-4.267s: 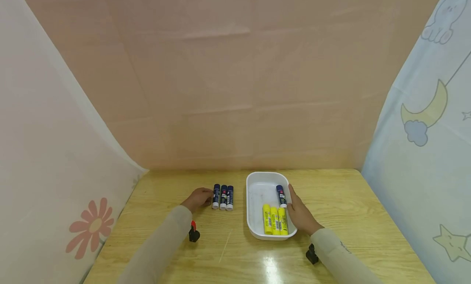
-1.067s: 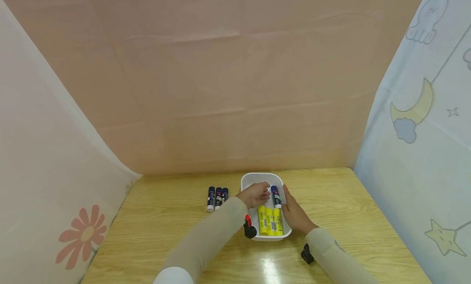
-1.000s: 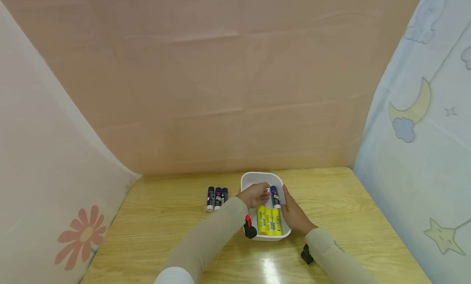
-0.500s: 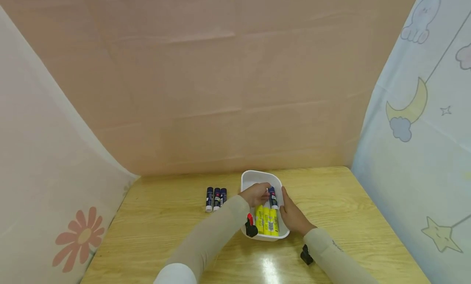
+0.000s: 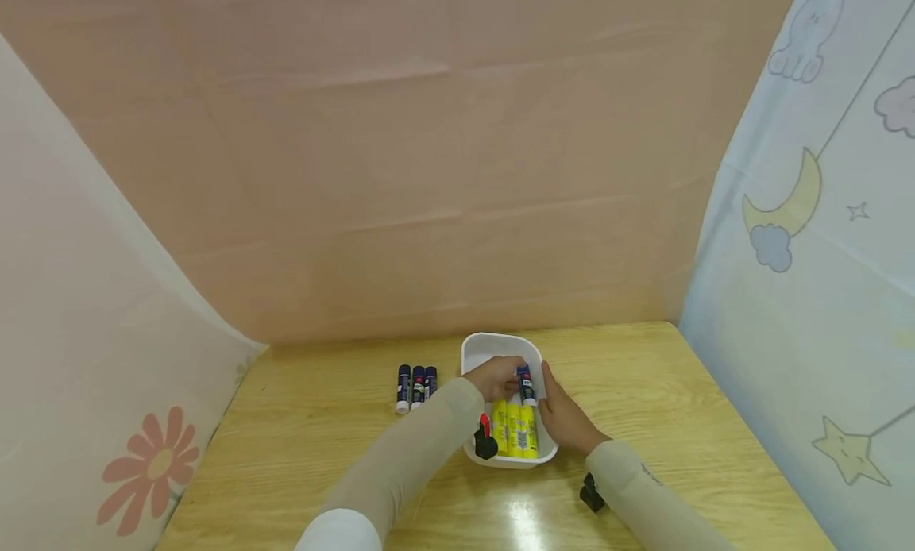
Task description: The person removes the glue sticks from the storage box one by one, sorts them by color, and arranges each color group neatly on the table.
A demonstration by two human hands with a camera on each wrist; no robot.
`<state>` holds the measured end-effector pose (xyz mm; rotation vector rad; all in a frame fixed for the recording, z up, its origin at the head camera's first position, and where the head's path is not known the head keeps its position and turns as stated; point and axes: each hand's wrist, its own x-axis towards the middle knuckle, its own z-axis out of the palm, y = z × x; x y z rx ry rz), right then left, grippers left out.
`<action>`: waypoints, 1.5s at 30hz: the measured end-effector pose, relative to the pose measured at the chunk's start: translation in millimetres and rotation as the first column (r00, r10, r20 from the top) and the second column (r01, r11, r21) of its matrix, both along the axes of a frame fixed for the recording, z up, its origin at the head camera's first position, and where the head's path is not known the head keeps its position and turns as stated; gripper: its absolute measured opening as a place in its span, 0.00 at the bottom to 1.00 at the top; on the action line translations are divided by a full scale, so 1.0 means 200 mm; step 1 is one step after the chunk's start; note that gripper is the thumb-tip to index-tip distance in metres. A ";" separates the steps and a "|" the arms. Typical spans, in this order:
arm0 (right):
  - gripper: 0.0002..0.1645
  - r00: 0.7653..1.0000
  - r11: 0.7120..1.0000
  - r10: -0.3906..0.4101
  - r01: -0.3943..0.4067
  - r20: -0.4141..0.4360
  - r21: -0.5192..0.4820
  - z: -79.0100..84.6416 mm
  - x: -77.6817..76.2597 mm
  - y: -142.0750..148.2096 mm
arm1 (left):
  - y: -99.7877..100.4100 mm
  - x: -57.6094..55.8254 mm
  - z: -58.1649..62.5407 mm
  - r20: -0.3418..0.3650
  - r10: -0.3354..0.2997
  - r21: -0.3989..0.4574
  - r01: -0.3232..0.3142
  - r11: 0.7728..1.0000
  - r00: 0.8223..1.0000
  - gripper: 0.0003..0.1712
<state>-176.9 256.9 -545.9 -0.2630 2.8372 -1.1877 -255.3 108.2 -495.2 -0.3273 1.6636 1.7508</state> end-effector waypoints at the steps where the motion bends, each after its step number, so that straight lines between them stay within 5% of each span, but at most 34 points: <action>1: 0.41 1.000 1.000 0.000 0.000 0.003 -0.003 0.00 0.00 0.00 | 0.00 0.00 0.00 -0.002 -0.005 -0.001 0.005 1.000 1.000 0.28; 10: 0.41 1.000 1.000 -0.001 0.002 -0.024 0.006 0.01 0.02 -0.03 | -0.01 0.01 -0.01 0.007 0.005 0.015 -0.005 1.000 1.000 0.26; 17: 0.41 0.999 1.000 0.001 0.000 -0.039 0.028 0.03 0.02 -0.05 | 0.00 0.02 -0.04 -0.057 -0.074 0.026 0.075 0.997 0.996 0.10; 22: 0.41 0.998 1.000 0.005 -0.004 -0.058 0.020 0.03 0.03 -0.07 | 0.00 0.02 -0.06 -0.065 -0.071 0.012 0.072 0.997 0.995 0.13; 32: 0.41 0.999 0.999 -0.005 0.007 -0.047 0.046 0.04 0.03 -0.09 | -0.01 0.04 -0.04 -0.083 -0.048 -0.137 0.037 0.990 0.995 0.12; 39: 0.42 1.000 0.999 -0.010 0.011 -0.010 0.042 0.05 0.04 -0.09 | 0.01 0.06 -0.06 -0.146 -0.096 -0.306 0.047 0.951 0.985 0.10; 45: 0.41 1.000 1.000 -0.012 0.012 -0.004 0.029 0.05 0.04 -0.09 | 0.02 0.04 -0.08 -0.163 -0.126 -0.370 0.057 0.927 0.979 0.08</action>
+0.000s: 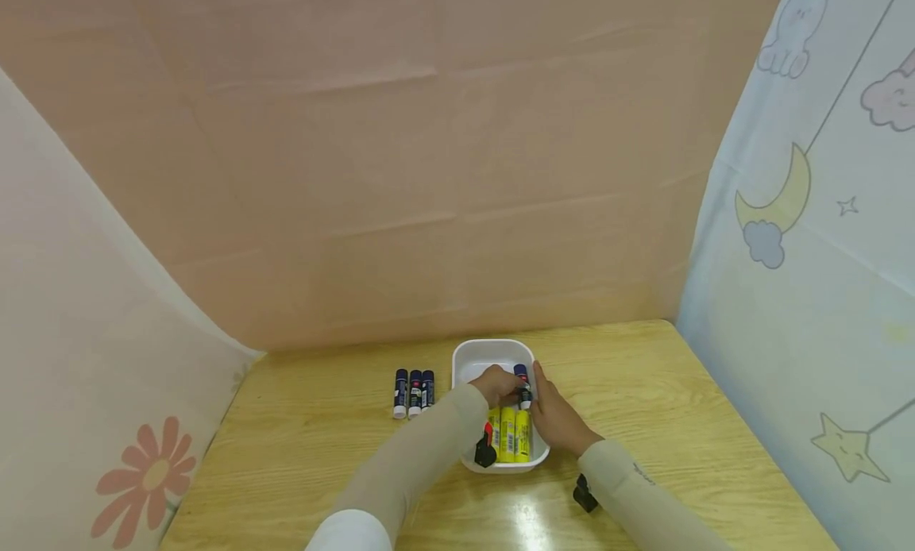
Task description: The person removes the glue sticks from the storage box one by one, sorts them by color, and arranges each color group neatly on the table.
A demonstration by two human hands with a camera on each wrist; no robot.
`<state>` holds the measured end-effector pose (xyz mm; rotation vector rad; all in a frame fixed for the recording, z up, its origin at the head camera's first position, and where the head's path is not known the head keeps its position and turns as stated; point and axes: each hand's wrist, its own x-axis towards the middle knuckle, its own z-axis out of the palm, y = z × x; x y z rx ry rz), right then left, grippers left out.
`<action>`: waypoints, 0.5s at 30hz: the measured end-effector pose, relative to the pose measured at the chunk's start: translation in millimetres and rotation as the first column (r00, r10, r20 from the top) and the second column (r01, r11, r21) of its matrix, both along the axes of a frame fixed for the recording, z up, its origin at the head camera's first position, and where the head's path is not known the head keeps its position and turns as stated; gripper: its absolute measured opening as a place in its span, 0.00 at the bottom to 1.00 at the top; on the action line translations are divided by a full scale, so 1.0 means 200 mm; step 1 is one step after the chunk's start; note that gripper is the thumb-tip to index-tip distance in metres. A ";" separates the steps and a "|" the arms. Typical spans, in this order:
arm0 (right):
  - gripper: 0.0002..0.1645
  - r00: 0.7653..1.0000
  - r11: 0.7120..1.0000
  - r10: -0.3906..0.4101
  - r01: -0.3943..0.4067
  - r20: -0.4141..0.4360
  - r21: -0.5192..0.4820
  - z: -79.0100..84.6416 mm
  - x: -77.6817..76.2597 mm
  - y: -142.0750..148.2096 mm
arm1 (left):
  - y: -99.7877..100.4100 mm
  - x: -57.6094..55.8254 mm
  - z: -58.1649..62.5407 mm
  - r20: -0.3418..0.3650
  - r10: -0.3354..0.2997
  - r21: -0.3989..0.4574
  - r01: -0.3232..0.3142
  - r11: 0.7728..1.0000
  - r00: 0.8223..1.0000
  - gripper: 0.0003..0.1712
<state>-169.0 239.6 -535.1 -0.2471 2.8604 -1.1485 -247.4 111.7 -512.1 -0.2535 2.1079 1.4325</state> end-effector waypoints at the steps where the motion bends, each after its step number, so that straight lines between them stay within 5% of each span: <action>1: 0.41 1.000 1.000 -0.002 0.002 0.000 -0.001 0.00 0.00 0.00 | 0.00 0.00 0.00 -0.007 -0.005 -0.006 0.005 1.000 1.000 0.09; 9: 0.41 1.000 1.000 -0.006 0.006 -0.004 0.013 0.00 -0.01 -0.01 | 0.02 -0.02 -0.04 -0.011 -0.019 -0.111 0.018 0.994 1.000 0.10; 15: 0.42 1.000 1.000 0.001 0.000 -0.014 0.006 0.00 -0.01 -0.01 | 0.02 -0.02 -0.04 0.024 0.009 -0.069 -0.008 0.998 1.000 0.10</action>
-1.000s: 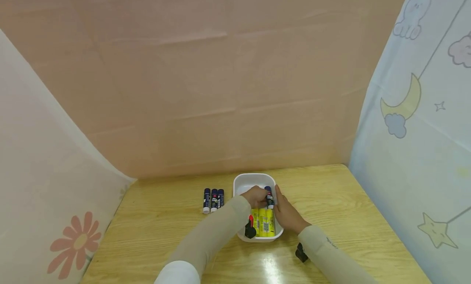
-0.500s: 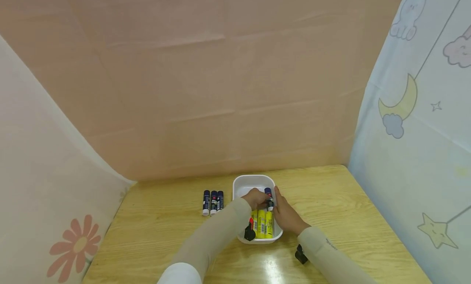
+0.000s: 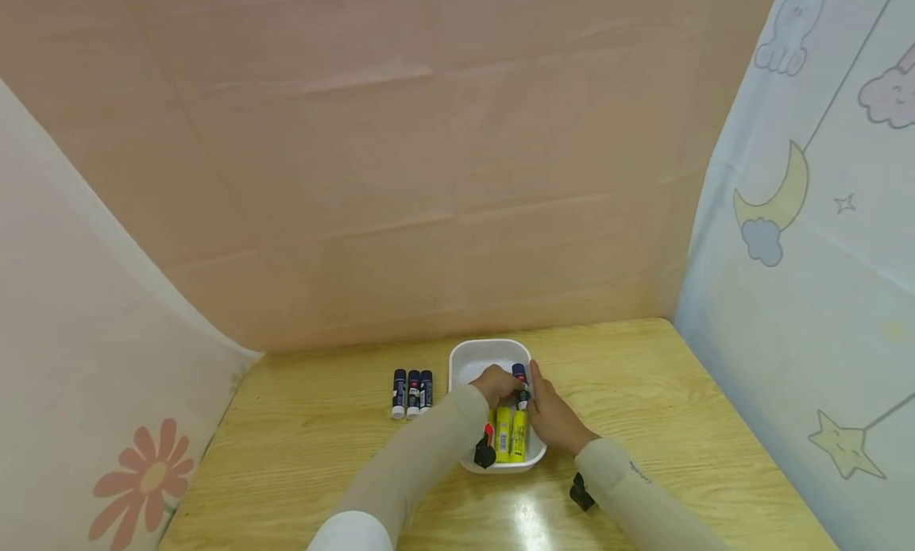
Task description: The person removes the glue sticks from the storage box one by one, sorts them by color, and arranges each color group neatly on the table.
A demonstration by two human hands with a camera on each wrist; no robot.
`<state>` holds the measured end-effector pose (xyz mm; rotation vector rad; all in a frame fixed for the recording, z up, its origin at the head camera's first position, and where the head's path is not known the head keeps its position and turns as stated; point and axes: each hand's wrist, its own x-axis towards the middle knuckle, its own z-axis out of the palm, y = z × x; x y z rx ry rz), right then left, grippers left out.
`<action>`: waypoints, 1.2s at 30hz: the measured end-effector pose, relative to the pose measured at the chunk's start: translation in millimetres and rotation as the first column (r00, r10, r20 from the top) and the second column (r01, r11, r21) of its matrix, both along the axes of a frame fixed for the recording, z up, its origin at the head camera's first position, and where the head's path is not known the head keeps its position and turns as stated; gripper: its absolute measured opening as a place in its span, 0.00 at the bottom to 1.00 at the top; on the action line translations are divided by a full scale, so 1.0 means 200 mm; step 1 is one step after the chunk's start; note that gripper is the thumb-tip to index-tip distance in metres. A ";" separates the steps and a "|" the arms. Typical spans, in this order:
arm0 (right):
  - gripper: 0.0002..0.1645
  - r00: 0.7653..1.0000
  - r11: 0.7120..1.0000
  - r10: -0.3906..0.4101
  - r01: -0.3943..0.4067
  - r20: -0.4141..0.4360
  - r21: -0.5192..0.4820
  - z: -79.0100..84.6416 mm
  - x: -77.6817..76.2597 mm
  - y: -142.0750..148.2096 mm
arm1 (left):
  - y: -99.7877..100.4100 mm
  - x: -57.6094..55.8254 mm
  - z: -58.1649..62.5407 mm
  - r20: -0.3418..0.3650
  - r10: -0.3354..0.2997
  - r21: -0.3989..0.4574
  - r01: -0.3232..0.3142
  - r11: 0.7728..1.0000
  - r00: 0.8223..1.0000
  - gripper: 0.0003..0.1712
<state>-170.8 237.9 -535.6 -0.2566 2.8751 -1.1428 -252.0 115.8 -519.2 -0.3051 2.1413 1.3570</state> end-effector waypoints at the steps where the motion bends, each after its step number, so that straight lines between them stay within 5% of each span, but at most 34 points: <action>1: 0.42 1.000 1.000 0.000 0.000 0.000 -0.003 0.00 0.00 0.00 | 0.00 0.00 0.00 0.002 0.002 0.006 -0.002 1.000 1.000 0.10; 9: 0.40 1.000 1.000 0.003 -0.003 -0.027 -0.011 0.00 0.01 0.01 | -0.02 0.00 0.04 0.038 0.010 0.018 -0.011 1.000 0.999 0.11; 16: 0.40 0.999 1.000 -0.002 0.002 -0.046 -0.004 -0.01 -0.02 0.01 | -0.08 -0.04 0.08 -0.116 -0.095 -0.054 0.089 0.995 0.989 0.11; 20: 0.39 1.000 1.000 -0.012 0.011 -0.022 -0.017 -0.03 -0.04 0.02 | -0.14 -0.06 0.13 -0.131 -0.106 0.091 0.118 0.989 0.986 0.09; 26: 0.39 1.000 1.000 -0.011 0.011 0.002 -0.007 -0.04 -0.06 0.04 | -0.23 -0.10 0.22 -0.077 -0.081 0.345 0.103 0.933 0.994 0.11; 36: 0.39 0.998 1.000 -0.012 0.012 0.055 -0.013 -0.04 -0.10 0.09 | -0.48 -0.20 0.32 -0.084 0.010 0.487 0.033 0.873 0.996 0.19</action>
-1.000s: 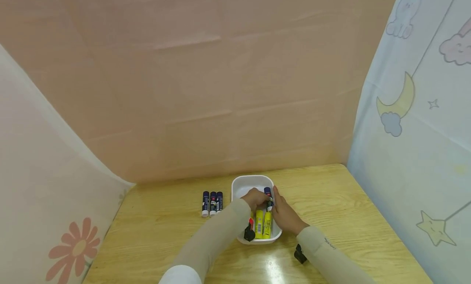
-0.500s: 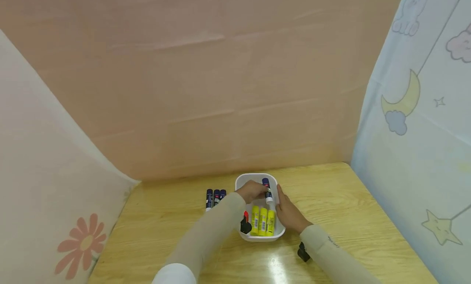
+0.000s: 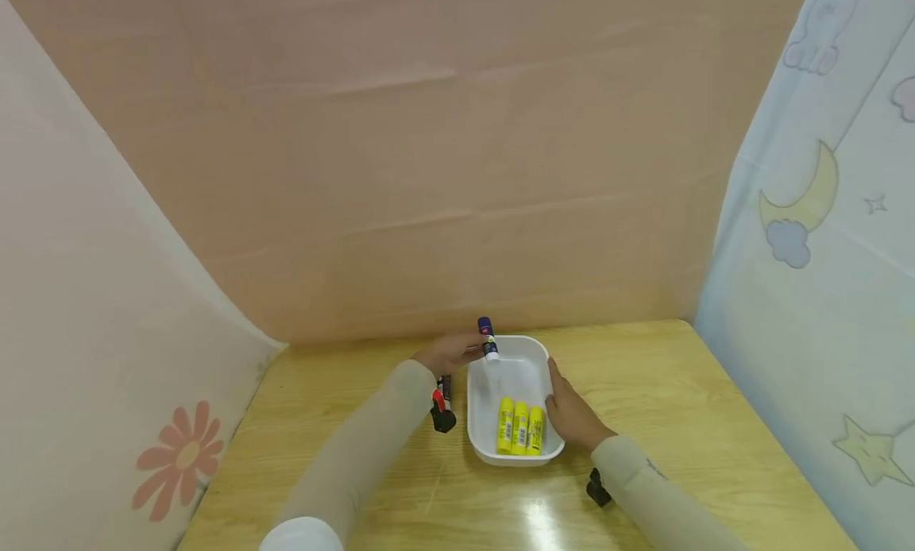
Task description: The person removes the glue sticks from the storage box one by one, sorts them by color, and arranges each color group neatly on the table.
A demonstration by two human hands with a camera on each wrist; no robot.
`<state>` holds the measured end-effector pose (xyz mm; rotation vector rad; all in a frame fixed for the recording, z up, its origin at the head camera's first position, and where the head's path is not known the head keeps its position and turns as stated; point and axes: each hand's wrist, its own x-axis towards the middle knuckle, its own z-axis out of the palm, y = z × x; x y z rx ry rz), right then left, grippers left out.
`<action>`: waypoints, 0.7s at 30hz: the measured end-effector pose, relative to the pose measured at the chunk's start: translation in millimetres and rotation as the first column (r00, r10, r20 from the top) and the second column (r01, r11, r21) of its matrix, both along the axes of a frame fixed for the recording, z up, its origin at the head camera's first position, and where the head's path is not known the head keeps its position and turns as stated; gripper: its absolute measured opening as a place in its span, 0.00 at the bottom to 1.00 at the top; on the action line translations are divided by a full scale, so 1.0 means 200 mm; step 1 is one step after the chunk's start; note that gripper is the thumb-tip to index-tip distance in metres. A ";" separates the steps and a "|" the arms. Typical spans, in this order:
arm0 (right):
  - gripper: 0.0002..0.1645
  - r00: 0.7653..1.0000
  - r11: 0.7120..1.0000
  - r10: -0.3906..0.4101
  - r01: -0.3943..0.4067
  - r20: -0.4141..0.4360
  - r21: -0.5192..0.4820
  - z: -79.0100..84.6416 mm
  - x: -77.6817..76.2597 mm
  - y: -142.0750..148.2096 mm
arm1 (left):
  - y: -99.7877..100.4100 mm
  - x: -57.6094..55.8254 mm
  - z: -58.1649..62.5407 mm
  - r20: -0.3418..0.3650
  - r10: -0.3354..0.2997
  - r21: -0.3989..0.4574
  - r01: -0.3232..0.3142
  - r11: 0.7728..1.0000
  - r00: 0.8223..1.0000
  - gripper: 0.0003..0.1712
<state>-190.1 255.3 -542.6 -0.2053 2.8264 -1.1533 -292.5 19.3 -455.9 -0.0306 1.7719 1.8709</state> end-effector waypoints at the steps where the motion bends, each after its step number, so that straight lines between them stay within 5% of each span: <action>1: 0.39 1.000 1.000 0.000 0.000 0.000 0.004 0.00 0.00 0.00 | -0.03 -0.01 0.00 0.000 0.014 0.009 -0.014 1.000 1.000 0.18; 21: 0.40 1.000 1.000 0.001 -0.001 0.006 -0.014 0.01 0.02 0.00 | -0.53 -0.01 -0.09 0.016 0.099 -0.028 -0.099 0.995 0.995 0.19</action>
